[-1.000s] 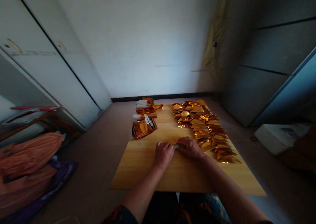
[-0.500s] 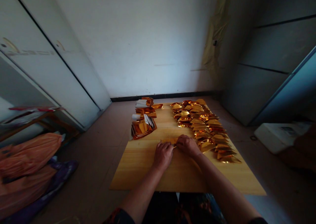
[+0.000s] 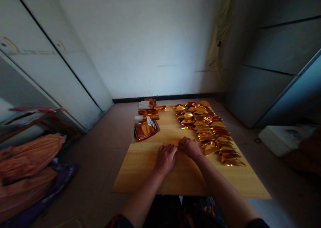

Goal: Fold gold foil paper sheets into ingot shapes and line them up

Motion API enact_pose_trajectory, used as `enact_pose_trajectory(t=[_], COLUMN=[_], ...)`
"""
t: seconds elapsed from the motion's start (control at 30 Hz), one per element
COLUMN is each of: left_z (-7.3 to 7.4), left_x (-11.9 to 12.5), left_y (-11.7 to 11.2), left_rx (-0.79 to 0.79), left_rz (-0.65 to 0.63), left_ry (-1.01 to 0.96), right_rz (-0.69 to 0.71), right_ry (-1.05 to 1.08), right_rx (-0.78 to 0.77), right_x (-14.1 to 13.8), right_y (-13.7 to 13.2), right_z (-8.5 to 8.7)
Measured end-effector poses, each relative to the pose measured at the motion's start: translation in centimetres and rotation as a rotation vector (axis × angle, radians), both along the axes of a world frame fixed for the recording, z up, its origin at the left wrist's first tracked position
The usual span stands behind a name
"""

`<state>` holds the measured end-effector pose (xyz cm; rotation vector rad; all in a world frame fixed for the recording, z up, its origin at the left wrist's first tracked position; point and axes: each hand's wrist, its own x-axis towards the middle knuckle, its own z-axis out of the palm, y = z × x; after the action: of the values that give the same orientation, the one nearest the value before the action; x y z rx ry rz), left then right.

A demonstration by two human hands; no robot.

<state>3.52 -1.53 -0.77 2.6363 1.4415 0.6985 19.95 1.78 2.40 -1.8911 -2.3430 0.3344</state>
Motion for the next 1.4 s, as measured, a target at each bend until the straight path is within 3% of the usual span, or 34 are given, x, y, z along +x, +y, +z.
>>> enact_pose_trajectory(t=[0.2, 0.67, 1.07, 1.4], left_z=[-0.2, -0.3, -0.2, 0.0], left_x=[-0.1, 0.0, 0.0, -0.3], left_y=[0.0, -0.1, -0.2, -0.2], left_rx=[0.001, 0.018, 0.006, -0.004], left_rz=[-0.002, 0.004, 0.007, -0.021], left_ry=[0.02, -0.01, 0.023, 0.058], right_rz=[-0.009, 0.054, -0.001, -0.044], right_ry=[-0.011, 0.248, 0.216, 0.15], right_rx=[-0.007, 0.085, 0.036, 0.005], right_x=[-0.1, 1.4, 1.2, 0.4], right_y=[-0.1, 0.3, 0.4, 0.0], right_z=[0.4, -1.6, -1.4, -0.1])
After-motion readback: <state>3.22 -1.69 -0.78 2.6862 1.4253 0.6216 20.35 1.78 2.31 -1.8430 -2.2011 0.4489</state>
